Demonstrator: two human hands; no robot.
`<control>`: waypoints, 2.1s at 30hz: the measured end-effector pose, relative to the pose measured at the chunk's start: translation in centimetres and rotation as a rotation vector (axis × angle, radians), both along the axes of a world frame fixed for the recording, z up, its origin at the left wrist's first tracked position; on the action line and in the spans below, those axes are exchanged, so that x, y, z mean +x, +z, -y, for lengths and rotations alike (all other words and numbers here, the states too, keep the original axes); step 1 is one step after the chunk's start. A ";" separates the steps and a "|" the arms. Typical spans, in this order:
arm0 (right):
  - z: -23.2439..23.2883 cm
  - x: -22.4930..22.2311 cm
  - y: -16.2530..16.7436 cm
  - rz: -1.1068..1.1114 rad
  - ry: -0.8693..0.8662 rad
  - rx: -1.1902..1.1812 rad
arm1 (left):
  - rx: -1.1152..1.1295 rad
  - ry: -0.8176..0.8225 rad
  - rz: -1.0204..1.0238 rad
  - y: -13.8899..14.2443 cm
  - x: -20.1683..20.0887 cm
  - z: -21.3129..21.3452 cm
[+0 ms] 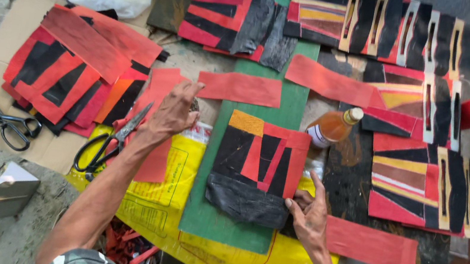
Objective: The person cuts red fabric into strips with scissors, folds and presses the strips flat using a stone, and layers the red pieces onto a black fabric base on the workbench, aligning and pressing them into place. They handle multiple pre-cut red, black and orange fabric pieces while working on the assembly.
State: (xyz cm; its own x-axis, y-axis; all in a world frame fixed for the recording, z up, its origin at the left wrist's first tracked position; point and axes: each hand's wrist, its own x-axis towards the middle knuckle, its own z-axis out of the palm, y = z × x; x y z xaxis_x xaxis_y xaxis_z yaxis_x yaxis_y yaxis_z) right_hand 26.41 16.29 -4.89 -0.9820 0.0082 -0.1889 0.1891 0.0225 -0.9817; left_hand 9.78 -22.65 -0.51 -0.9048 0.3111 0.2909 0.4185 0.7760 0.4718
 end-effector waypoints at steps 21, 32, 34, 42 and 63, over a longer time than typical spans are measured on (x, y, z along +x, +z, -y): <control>2.7 -2.7 2.0 0.043 -0.005 0.147 | 0.059 0.159 -0.127 2.3 -12.0 4.4; 2.8 -2.9 1.9 0.047 0.010 0.136 | -0.202 0.143 -0.492 2.4 -11.5 3.9; 2.8 -2.9 1.9 0.045 0.004 0.149 | -0.074 0.088 -0.481 1.9 -11.1 2.6; 2.8 -2.7 1.7 0.006 0.031 0.113 | 0.156 -0.109 0.173 -3.0 -11.6 -3.5; 2.8 -2.1 2.7 -0.005 0.037 0.224 | 0.365 -0.128 0.263 5.0 -10.0 -2.4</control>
State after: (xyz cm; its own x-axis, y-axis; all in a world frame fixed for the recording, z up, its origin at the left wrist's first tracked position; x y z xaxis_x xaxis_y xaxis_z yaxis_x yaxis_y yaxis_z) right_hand 24.34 13.52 -2.15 -0.9832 0.0132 -0.1821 0.1796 0.2472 -0.9522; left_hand -0.18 -20.21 4.53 -0.9234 0.3450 0.1680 0.3298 0.4898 0.8071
